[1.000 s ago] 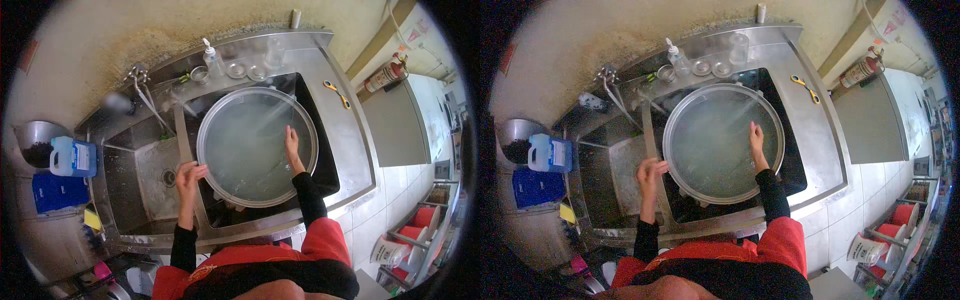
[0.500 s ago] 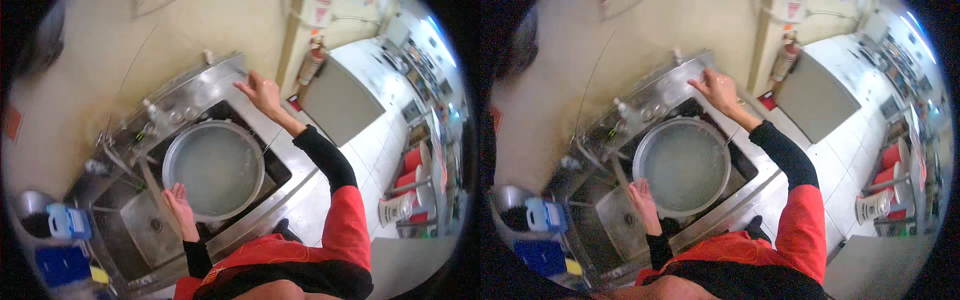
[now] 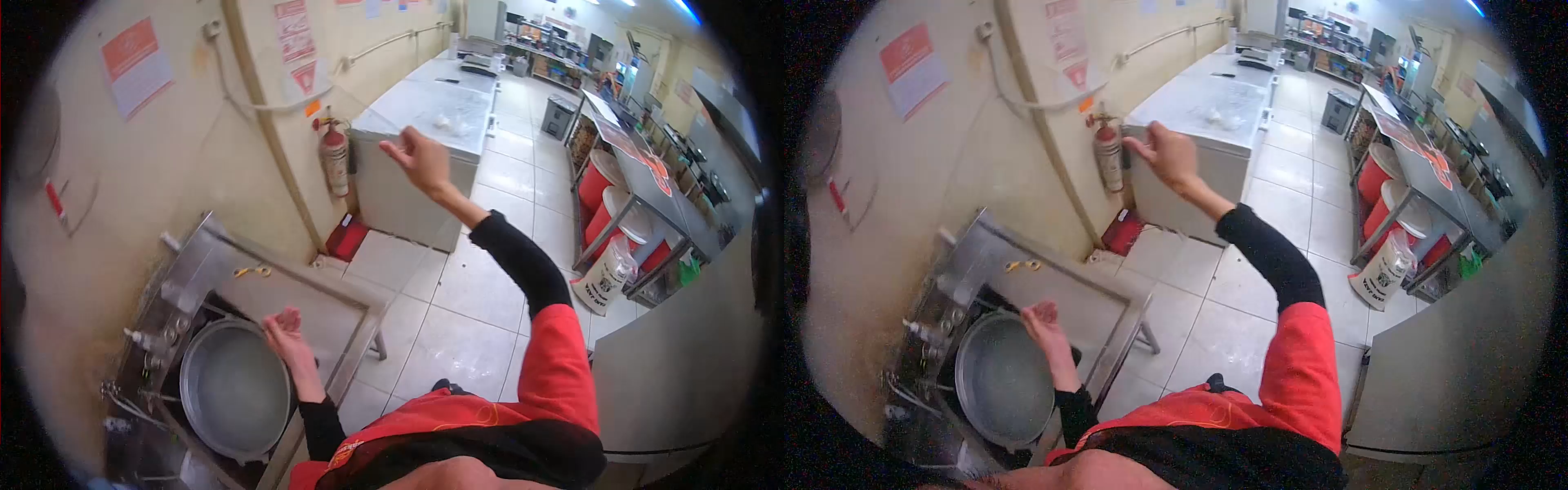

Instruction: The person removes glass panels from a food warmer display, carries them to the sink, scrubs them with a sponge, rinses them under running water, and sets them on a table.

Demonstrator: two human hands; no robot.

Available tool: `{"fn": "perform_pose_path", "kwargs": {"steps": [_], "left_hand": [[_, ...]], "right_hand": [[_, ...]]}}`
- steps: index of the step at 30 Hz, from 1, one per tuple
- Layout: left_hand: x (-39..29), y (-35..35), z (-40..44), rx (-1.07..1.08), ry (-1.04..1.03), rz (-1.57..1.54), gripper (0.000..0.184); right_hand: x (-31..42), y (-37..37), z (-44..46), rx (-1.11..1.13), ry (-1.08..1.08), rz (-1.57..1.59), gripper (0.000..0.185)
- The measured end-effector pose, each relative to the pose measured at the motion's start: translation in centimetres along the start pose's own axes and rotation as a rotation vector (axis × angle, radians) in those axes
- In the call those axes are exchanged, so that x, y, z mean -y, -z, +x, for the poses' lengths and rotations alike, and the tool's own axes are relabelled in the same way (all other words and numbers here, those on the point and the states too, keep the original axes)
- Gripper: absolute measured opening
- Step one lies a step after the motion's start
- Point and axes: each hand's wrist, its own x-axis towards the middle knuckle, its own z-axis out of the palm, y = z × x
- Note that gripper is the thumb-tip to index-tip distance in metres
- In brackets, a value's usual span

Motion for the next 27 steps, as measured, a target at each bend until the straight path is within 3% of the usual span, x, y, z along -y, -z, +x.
{"fn": "perform_pose_path", "kwargs": {"steps": [6, 13, 15, 20, 23, 27], "left_hand": [[13.0, -15.8, -4.3, 0.288, 0.343, -0.092, 0.025], [24.1, -28.6, -7.6, 0.634, 0.669, -0.175, 0.018], [26.8, -32.1, -7.4, 0.847, 0.814, -0.129, 0.019], [36.7, -41.4, -4.6, 1.193, 0.915, -0.151, 0.034], [42.8, -48.0, -2.0, 1.344, 0.925, -0.128, 0.035], [47.9, -56.8, 2.0, 1.365, 0.956, -0.158, 0.039]], "right_hand": [[-18.6, 14.5, 1.8, -0.011, -0.171, -0.416, 0.052], [-33.9, 26.1, 0.0, -0.013, -0.451, -0.676, 0.050], [-38.5, 27.9, 0.6, -0.032, -0.451, -0.705, 0.048], [-49.8, 30.9, 6.2, 0.065, -0.527, -0.880, 0.058], [-56.1, 31.6, 11.3, 0.195, -0.644, -0.924, 0.059], [-65.9, 31.2, 17.2, 0.274, -0.740, -0.918, 0.055]]}}
